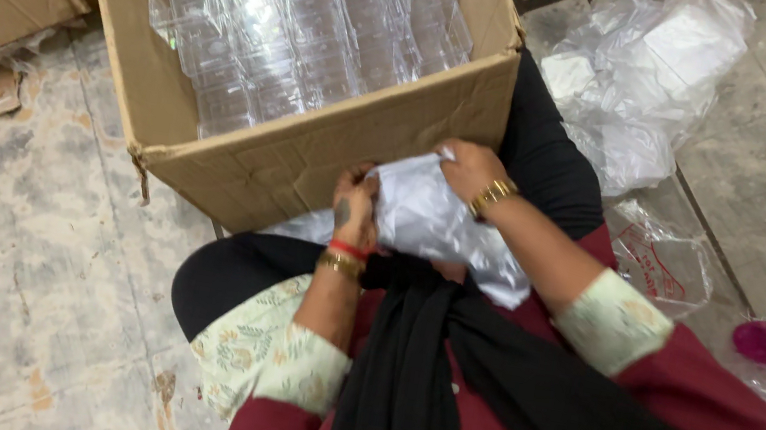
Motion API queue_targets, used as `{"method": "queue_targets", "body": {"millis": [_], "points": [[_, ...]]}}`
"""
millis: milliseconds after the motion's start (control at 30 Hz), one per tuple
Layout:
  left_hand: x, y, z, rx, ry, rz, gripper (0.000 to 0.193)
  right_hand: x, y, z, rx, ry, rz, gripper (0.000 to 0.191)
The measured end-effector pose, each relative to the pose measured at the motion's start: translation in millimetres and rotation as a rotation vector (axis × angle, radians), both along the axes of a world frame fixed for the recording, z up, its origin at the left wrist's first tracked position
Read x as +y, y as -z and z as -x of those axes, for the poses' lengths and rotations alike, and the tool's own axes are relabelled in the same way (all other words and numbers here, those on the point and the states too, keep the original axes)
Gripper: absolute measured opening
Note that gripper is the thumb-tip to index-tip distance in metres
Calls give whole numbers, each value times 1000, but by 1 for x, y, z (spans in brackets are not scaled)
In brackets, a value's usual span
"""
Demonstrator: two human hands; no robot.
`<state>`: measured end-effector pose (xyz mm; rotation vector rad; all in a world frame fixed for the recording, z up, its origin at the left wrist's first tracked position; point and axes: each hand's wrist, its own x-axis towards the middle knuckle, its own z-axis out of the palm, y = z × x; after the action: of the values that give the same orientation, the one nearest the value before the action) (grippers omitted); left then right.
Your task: The person sits on the floor with a large cardboard box of clear plastic boxes on their lap. They take plastic boxes one at a time from the box, wrap some in white plastic sheeting, and place them back arranged inside the cardboard box.
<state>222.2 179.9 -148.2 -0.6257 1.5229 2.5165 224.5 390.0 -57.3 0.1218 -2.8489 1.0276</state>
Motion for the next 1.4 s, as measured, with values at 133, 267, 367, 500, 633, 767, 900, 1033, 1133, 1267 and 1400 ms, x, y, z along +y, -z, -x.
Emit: {"method": "queue_targets", "body": {"millis": [133, 267, 367, 500, 633, 767, 900, 1033, 1133, 1267, 1400], "points": [[-12, 2, -26, 203, 87, -208, 30, 12, -3, -36, 203, -194, 474, 32], [-13, 16, -31, 292, 193, -198, 25, 18, 43, -49, 16, -138, 823, 26], [-2, 32, -27, 376, 187, 88, 21, 10, 89, -37, -327, 165, 1218, 17], [7, 36, -37, 438, 118, 550, 23, 12, 104, -36, -380, 198, 959, 14], [8, 10, -46, 519, 12, 272, 13, 16, 80, -55, -280, 179, 761, 22], [17, -30, -54, 473, -38, 233, 14, 19, 47, -82, -609, 15, 1139, 38], [30, -73, -63, 539, 73, 476, 19, 61, 44, -103, -475, 116, 1210, 56], [32, -104, -73, 587, 55, 526, 34, 171, 54, -84, -46, 699, 1341, 29], [31, -114, -75, 530, 15, 507, 34, 244, 47, -73, 9, 888, 839, 48], [34, -120, -82, 564, -5, 500, 37, 253, 16, -82, 84, 800, -216, 86], [43, -134, -96, 583, 144, 448, 26, 174, -28, -93, 75, 585, 286, 47]]}}
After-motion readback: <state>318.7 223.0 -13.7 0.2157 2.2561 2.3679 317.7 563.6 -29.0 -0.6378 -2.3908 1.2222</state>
